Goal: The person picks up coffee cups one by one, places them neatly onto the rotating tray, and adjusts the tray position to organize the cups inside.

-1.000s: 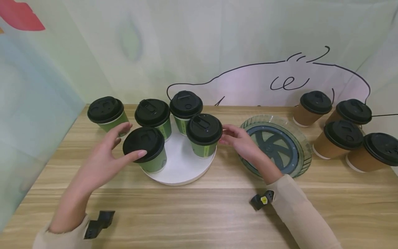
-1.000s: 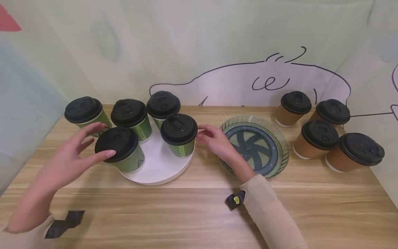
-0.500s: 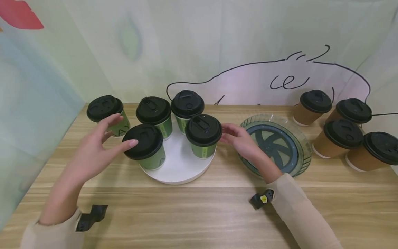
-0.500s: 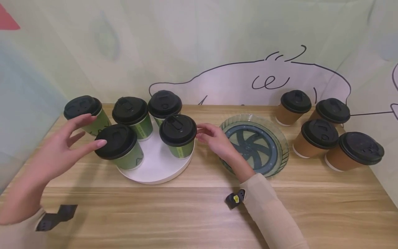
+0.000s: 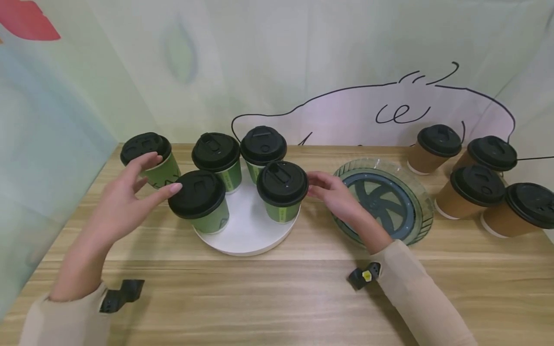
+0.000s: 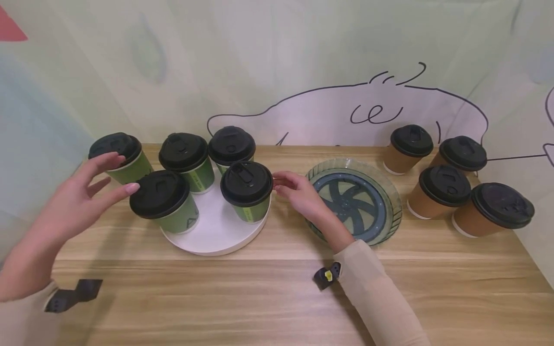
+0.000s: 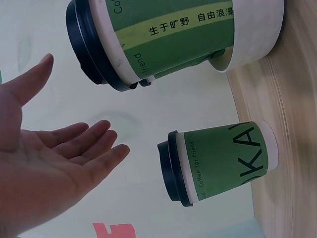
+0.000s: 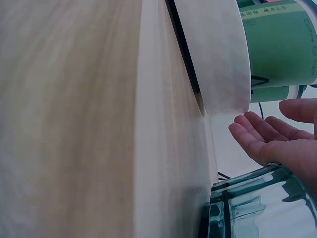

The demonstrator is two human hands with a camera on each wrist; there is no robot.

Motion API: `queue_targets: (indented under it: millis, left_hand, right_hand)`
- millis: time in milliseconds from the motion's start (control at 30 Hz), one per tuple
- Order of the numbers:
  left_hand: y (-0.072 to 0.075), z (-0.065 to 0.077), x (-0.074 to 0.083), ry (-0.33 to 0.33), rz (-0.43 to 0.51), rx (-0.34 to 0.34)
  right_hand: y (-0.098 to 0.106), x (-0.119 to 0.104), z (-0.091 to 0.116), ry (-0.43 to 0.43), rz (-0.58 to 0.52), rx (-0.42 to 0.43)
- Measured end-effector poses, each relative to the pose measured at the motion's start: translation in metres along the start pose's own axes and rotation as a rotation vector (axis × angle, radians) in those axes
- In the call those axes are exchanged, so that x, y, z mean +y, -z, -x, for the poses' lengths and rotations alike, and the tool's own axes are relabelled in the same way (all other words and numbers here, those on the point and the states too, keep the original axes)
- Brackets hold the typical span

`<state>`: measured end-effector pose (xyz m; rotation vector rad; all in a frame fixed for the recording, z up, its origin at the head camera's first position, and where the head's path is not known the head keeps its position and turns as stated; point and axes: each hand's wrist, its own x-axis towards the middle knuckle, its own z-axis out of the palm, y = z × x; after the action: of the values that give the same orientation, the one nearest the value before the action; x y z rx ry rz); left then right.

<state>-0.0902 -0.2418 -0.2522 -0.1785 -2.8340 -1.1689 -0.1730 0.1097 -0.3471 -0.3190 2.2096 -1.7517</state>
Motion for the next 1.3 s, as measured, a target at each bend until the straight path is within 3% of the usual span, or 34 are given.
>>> queue_targets:
  millis: [233, 467, 900, 1300]
  left_hand:
    - [0.006, -0.006, -0.007, 0.012, 0.028, 0.03]
    - [0.011, -0.012, -0.014, 0.049, -0.001, 0.046]
    - [0.016, -0.019, -0.023, 0.131, -0.028, 0.029]
    - [0.021, -0.026, -0.031, 0.153, -0.078, 0.028]
  right_hand:
    - [0.0, 0.001, 0.0, 0.008, 0.007, -0.009]
    - [0.0, 0.001, 0.001, 0.037, -0.014, -0.03]
    - [0.0, 0.001, 0.0, 0.042, -0.022, -0.042]
    - [0.001, 0.002, 0.0, 0.042, -0.012, -0.041]
